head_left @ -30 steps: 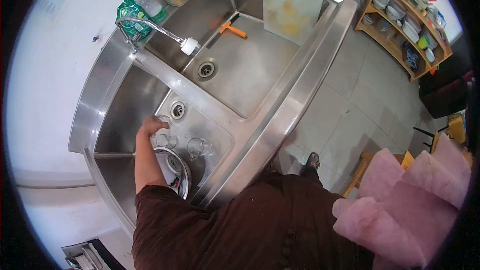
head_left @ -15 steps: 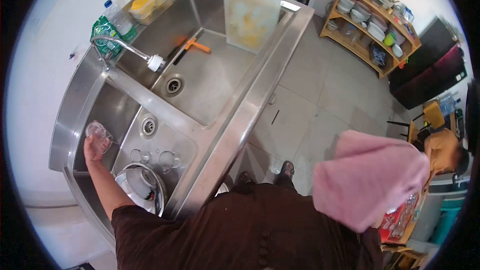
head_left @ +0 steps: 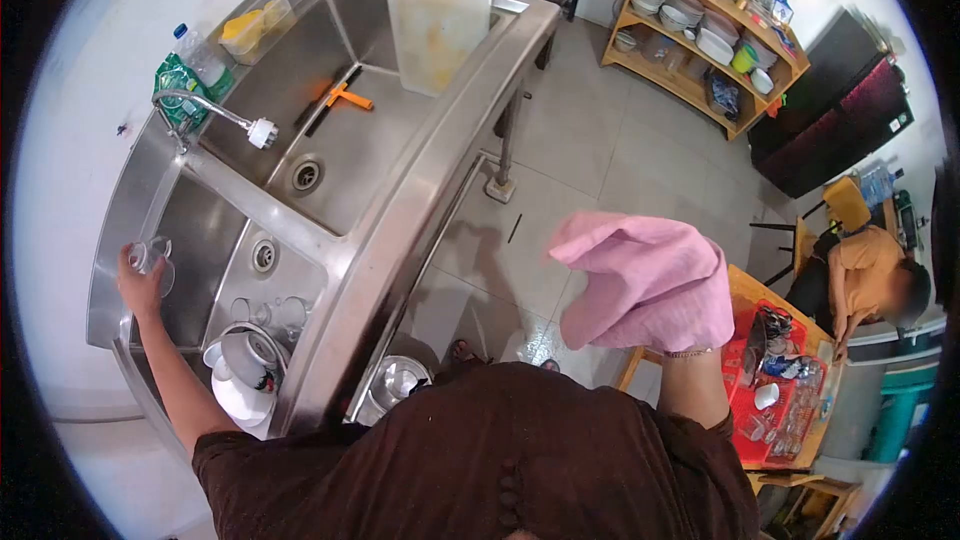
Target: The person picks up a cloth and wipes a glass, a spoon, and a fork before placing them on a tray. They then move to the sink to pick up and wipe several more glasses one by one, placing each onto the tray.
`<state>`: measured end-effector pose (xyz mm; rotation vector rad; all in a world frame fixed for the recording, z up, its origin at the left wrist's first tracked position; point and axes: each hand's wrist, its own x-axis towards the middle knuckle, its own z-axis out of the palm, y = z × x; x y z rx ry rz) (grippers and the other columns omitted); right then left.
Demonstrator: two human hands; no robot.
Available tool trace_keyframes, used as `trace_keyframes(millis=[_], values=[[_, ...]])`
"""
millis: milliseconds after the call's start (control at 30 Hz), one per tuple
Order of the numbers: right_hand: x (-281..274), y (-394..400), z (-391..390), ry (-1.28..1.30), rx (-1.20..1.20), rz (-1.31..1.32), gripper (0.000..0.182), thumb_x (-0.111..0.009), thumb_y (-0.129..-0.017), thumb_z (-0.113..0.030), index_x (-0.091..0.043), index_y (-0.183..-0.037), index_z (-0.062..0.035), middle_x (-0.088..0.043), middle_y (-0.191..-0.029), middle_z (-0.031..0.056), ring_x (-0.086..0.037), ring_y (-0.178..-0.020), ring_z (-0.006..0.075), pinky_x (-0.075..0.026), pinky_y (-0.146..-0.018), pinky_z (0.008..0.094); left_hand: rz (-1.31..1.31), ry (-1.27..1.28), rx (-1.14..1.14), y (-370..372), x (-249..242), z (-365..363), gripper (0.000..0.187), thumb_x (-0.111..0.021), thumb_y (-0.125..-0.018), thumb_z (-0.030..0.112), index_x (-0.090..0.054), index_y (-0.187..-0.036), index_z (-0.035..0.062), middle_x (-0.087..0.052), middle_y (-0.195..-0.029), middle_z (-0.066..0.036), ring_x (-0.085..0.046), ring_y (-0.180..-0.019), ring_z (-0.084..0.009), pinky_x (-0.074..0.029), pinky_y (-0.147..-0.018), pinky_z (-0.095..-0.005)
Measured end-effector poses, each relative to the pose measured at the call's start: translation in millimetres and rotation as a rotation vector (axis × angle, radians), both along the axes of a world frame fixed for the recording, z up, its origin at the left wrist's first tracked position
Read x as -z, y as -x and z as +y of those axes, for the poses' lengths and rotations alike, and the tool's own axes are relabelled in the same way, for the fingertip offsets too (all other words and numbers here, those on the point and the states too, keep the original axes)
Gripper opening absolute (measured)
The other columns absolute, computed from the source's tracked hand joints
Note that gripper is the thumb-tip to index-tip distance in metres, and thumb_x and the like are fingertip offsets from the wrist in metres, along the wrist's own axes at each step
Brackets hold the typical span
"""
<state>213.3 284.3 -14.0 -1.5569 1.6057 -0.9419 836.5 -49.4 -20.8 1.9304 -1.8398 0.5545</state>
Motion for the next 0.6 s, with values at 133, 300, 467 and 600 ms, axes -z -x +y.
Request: trace_keyframes(millis=[133,300,467,600], values=[[6,3,19,0.048,0.017,0.015,0.042,-0.059,-0.069,-0.035,-0.052,-0.093,-0.0011,-0.047,-0.083,0.0085,-0.049,-0.076,0.0238,-0.040,-0.067,0.0379,0.090,0.197,-0.020,34,-3,12,0.063,-0.074,-0.073,0.032,-0.049,-0.121,0.0011,-0.059,-0.109,-0.013,-0.058,-0.096,-0.0231,-0.048,-0.076,-0.0336],[7,8,35,0.133,0.070,0.046,0.042,-0.059,-0.069,-0.035,-0.051,-0.093,-0.0019,-0.046,-0.084,0.0073,-0.049,-0.077,0.0235,-0.040,-0.069,0.0381,1.579,0.038,0.695,140,-54,39,0.047,-0.064,-0.082,0.029,-0.050,-0.119,0.0025,-0.058,-0.110,-0.014,-0.060,-0.094,-0.0238,-0.052,-0.077,-0.0403],[10,9,48,0.165,0.041,0.109,0.043,-0.059,-0.068,-0.036,-0.050,-0.094,-0.0027,-0.045,-0.084,0.0061,-0.048,-0.079,0.0232,-0.040,-0.070,0.0383,2.014,-0.556,1.067,310,-55,118,0.037,-0.055,-0.085,0.032,-0.053,-0.111,0.0052,-0.060,-0.102,-0.017,-0.061,-0.092,-0.0289,-0.052,-0.079,-0.0484],[19,4,58,0.186,0.076,0.336,0.043,-0.059,-0.068,-0.036,-0.050,-0.094,-0.0033,-0.045,-0.085,0.0052,-0.048,-0.080,0.0229,-0.040,-0.071,0.0384,2.049,-1.027,1.140,426,-14,189,0.040,-0.056,-0.084,0.034,-0.052,-0.110,0.0044,-0.059,-0.097,-0.015,-0.060,-0.090,-0.0287,-0.050,-0.083,-0.0483]])
